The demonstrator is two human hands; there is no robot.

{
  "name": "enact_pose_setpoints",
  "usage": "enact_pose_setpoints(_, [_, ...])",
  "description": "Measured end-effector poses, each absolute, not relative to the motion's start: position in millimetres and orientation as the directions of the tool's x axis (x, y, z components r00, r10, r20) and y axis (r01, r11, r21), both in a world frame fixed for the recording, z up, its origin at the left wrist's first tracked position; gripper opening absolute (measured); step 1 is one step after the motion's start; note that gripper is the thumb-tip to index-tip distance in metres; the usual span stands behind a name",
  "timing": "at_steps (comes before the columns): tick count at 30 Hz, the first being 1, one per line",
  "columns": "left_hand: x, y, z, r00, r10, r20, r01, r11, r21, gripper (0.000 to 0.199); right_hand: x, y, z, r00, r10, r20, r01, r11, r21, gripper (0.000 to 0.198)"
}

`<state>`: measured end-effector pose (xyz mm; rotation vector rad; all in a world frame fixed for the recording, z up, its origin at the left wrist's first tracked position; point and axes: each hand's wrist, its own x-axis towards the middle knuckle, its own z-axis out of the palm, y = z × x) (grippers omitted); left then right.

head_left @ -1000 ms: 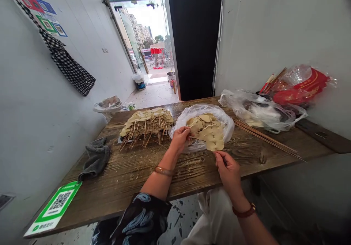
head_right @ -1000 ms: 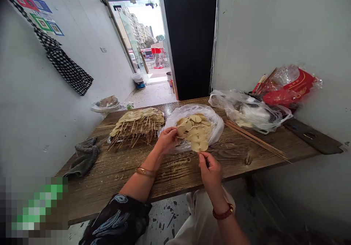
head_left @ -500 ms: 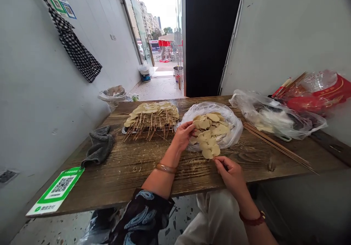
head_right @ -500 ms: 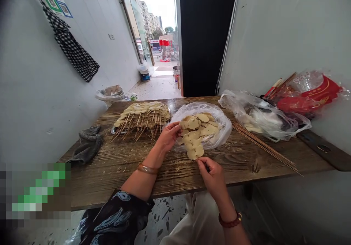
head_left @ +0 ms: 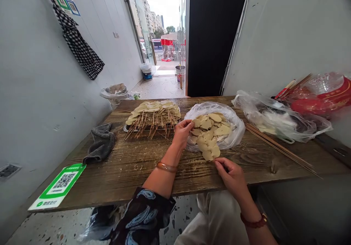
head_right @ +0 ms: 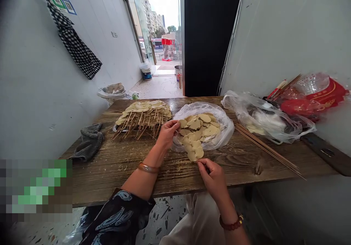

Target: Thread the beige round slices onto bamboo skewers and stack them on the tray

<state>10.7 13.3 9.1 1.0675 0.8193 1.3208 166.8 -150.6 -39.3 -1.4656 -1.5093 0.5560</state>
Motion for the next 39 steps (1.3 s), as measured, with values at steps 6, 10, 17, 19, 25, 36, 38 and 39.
enact_pose_setpoints(6, [11.3, 11.0, 10.6, 0.112, 0.983, 0.144, -0.302, -0.105, 0.948, 0.025, 168.0, -148.7, -43.5, 0.135, 0.935, 0.327, 0.55, 0.203, -0.81, 0.028])
enact_pose_setpoints(10, [11.8, 8.3, 12.0, 0.129, 0.975, 0.18, -0.257, -0.142, 0.956, 0.026, 166.9, -148.2, -43.0, 0.142, 0.929, 0.341, 0.569, 0.206, -0.797, 0.028])
enact_pose_setpoints(17, [13.6, 7.3, 9.5, 0.155, 0.97, 0.184, -0.181, -0.155, 0.971, 0.027, 165.8, -148.1, -42.1, 0.16, 0.922, 0.352, 0.573, 0.203, -0.794, 0.028])
enact_pose_setpoints(19, [14.0, 6.6, 9.7, 0.165, 0.968, 0.187, -0.165, -0.16, 0.973, 0.026, 165.8, -148.2, -41.8, 0.161, 0.927, 0.338, 0.56, 0.196, -0.805, 0.028])
enact_pose_setpoints(25, [14.4, 4.3, 11.1, 0.251, 0.955, 0.158, -0.162, -0.119, 0.98, 0.028, 165.2, -148.4, -40.5, 0.177, 0.918, 0.354, 0.56, 0.201, -0.803, 0.028])
enact_pose_setpoints(36, [9.7, 10.6, 7.9, 0.214, 0.976, 0.047, -0.373, 0.037, 0.927, 0.033, 165.1, -150.2, -40.2, 0.15, 0.919, 0.365, 0.547, 0.23, -0.805, 0.026])
enact_pose_setpoints(38, [9.9, 9.9, 8.8, 0.22, 0.975, 0.027, -0.389, 0.063, 0.919, 0.035, 165.5, -149.8, -42.3, 0.15, 0.918, 0.367, 0.546, 0.233, -0.805, 0.026])
enact_pose_setpoints(39, [10.0, 9.5, 9.2, 0.223, 0.975, 0.015, -0.398, 0.077, 0.914, 0.036, 165.7, -149.7, -43.2, 0.151, 0.918, 0.367, 0.547, 0.232, -0.805, 0.026])
